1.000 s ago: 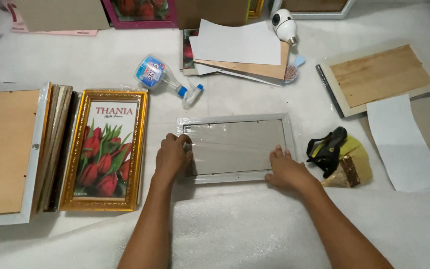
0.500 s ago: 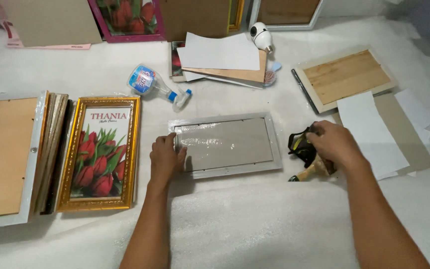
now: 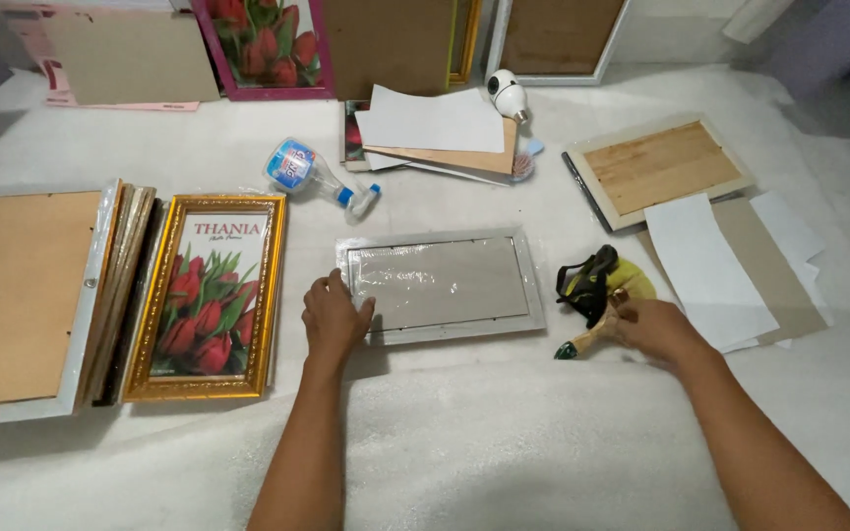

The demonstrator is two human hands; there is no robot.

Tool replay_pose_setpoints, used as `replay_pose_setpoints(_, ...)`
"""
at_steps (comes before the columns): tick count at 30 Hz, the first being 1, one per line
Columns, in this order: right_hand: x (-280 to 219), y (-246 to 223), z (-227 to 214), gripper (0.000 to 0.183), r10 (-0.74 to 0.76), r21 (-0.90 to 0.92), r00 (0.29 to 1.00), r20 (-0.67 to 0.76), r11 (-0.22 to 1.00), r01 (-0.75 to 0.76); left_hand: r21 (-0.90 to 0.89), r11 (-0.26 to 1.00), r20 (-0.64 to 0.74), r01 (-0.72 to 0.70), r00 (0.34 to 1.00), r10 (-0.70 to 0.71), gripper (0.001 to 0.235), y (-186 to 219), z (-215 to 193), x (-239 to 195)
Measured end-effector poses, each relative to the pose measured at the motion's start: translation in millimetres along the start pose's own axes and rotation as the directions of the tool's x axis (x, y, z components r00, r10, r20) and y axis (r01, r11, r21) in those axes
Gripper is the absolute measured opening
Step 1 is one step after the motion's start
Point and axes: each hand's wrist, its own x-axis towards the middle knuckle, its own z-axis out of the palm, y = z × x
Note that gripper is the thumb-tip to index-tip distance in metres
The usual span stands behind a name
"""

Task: The person wipes a picture frame with a cloth, then wraps clear plastic film around the frame on the table. They insert a wooden backing board into the frame, press it into place, flip the framed picture over, and set it with a stack of finished frames.

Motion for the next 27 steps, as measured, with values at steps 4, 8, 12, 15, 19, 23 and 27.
replay_pose_setpoints(4, 37.4, 27.0, 25.1, 0.061, 0.018, 0.026, 1.000, 0.002, 1.000, -0.018, 0.001, 1.000, 0.075, 0.030, 0.997, -0.030, 0.087, -16.3, 19.0, 10.0)
replay_pose_setpoints(8, 40.1, 16.9, 24.7, 0.060, 0.008, -0.029, 0.999, 0.035, 1.000, -0.007, -0.033, 0.999, 0.090, 0.032, 0.995, -0.029, 0.085, -15.4, 17.2, 10.9)
replay_pose_setpoints(12, 29.9, 5.8, 21.5, 0.056, -0.002, -0.023, 0.999, 0.044, 1.000, 0.003, -0.028, 0.998, 0.102, 0.050, 0.994, -0.047, 0.081, -14.1, 14.6, 12.4)
replay_pose_setpoints(15, 46.4, 19.0, 35.6, 0.058, -0.022, -0.024, 0.999, 0.042, 0.999, 0.023, -0.006, 0.998, 0.118, 0.067, 0.991, -0.066, 0.082, -9.3, 10.0, 8.6)
replay_pose_setpoints(19, 45.2, 13.4, 30.9, 0.061, -0.037, -0.035, 0.998, 0.042, 0.999, 0.039, -0.017, 0.998, 0.122, 0.063, 0.991, -0.060, 0.082, -11.5, 13.1, 12.8)
replay_pose_setpoints(23, 48.8, 15.8, 32.5, 0.058, -0.039, -0.050, 0.998, 0.042, 0.998, 0.041, -0.089, 0.993, 0.109, 0.079, 0.992, -0.069, 0.074, 0.7, 2.1, 8.7)
replay_pose_setpoints(27, 56.9, 19.3, 36.5, 0.063, 0.002, -0.041, 1.000, 0.030, 0.999, -0.001, 0.034, 0.994, 0.145, 0.103, 0.984, -0.107, 0.075, 2.8, -6.2, 10.7)
